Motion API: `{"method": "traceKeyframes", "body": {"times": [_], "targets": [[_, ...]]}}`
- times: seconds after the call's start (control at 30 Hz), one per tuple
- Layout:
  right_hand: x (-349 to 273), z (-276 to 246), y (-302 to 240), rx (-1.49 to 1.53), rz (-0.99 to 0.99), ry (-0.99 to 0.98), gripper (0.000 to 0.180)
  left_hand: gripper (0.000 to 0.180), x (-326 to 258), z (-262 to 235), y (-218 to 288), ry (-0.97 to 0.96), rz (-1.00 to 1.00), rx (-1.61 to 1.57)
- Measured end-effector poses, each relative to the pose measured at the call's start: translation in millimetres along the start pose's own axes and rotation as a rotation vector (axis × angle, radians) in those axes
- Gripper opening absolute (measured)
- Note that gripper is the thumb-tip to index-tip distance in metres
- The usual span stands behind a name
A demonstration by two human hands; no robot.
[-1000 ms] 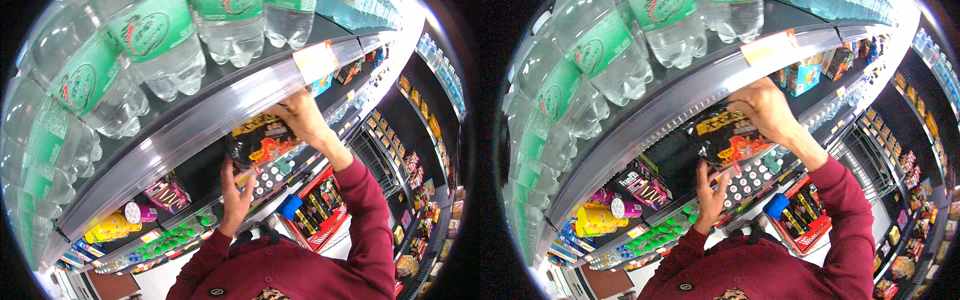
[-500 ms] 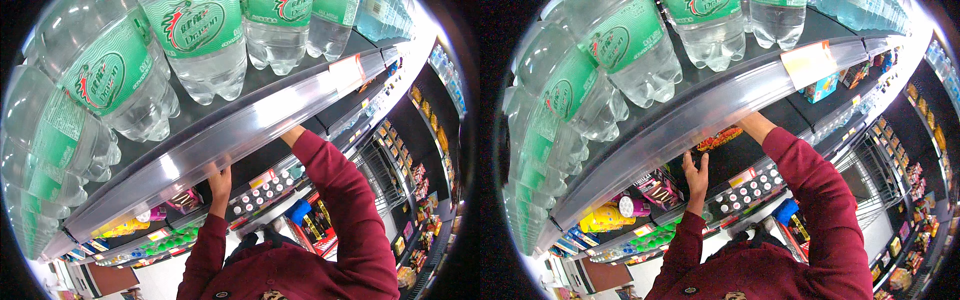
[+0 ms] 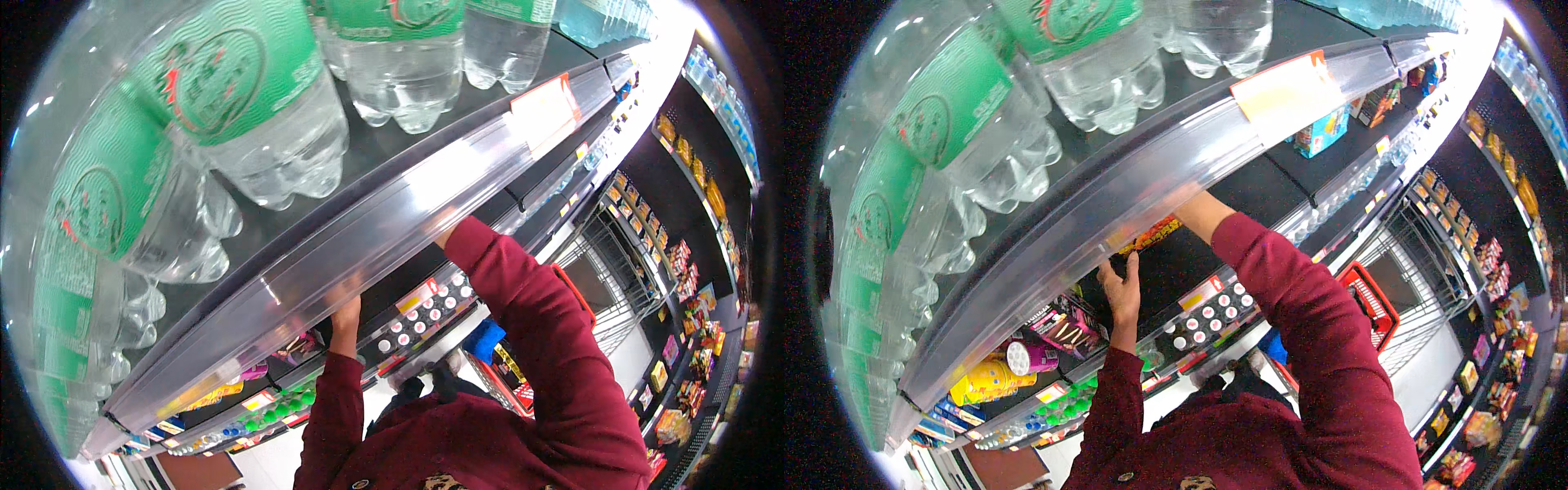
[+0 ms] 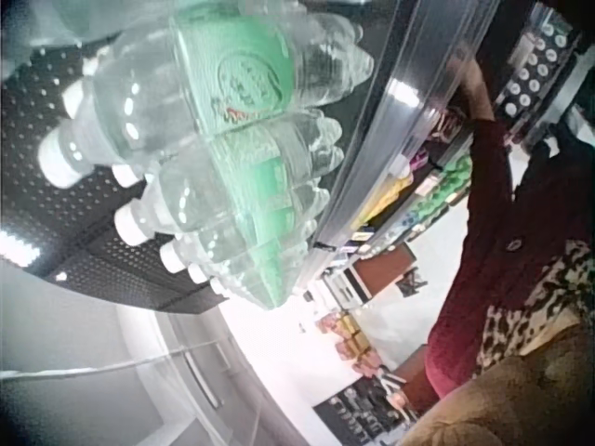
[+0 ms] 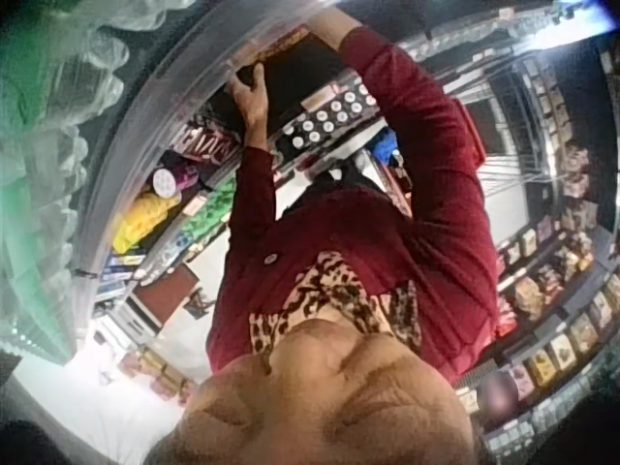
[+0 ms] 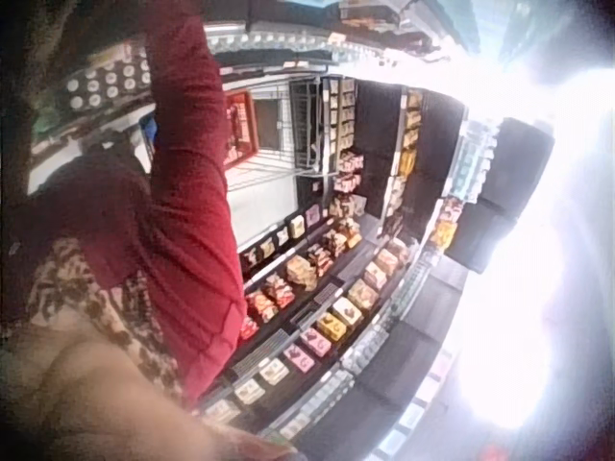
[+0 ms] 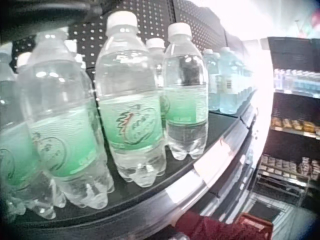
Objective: The person wipes a refrigerated shelf with a blue cloth, then repeatedly picks up packaged food items from a red shopping basket and places them onto the shelf. The person handles multiple snack boxes and packages, arranging them in rows on the shelf.
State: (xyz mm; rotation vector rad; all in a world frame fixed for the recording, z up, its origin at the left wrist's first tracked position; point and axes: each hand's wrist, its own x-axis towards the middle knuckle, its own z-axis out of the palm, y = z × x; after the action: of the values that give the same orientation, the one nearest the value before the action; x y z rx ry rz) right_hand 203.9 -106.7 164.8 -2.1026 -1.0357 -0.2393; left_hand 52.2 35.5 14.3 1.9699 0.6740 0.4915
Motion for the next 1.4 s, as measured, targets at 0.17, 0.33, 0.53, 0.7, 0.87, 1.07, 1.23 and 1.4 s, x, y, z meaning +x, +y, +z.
{"method": "traceKeyframes", "body": {"times": [0.17,0.33,0.53,0.7,0.87,1.07,1.23,1.4], "targets": [[-30,1,1,0.153,0.246,0.027,0.047,0.097,2,-7,3,-0.002,-0.051,0.002],[-92,86,109,0.306,0.302,0.226,0.101,0.1,11,1,-8,-0.022,-0.017,0.042],[-94,123,129,0.334,0.301,0.151,0.11,0.098,23,5,-40,0.031,0.094,0.022],[-85,127,123,0.276,0.217,0.151,0.099,0.091,21,5,-31,0.028,0.133,0.043],[-83,128,130,0.269,0.197,0.135,0.095,0.088,25,11,-42,0.041,0.131,0.056],[-90,115,118,0.25,0.167,0.203,0.086,0.087,35,13,-61,0.066,0.168,0.096],[-139,54,107,0.216,0.254,0.281,0.061,0.092,20,13,-43,0.085,0.158,0.065],[-256,-19,150,0.406,0.678,0.489,0.035,0.081,-13,2,-43,0.044,0.238,0.164]]}}
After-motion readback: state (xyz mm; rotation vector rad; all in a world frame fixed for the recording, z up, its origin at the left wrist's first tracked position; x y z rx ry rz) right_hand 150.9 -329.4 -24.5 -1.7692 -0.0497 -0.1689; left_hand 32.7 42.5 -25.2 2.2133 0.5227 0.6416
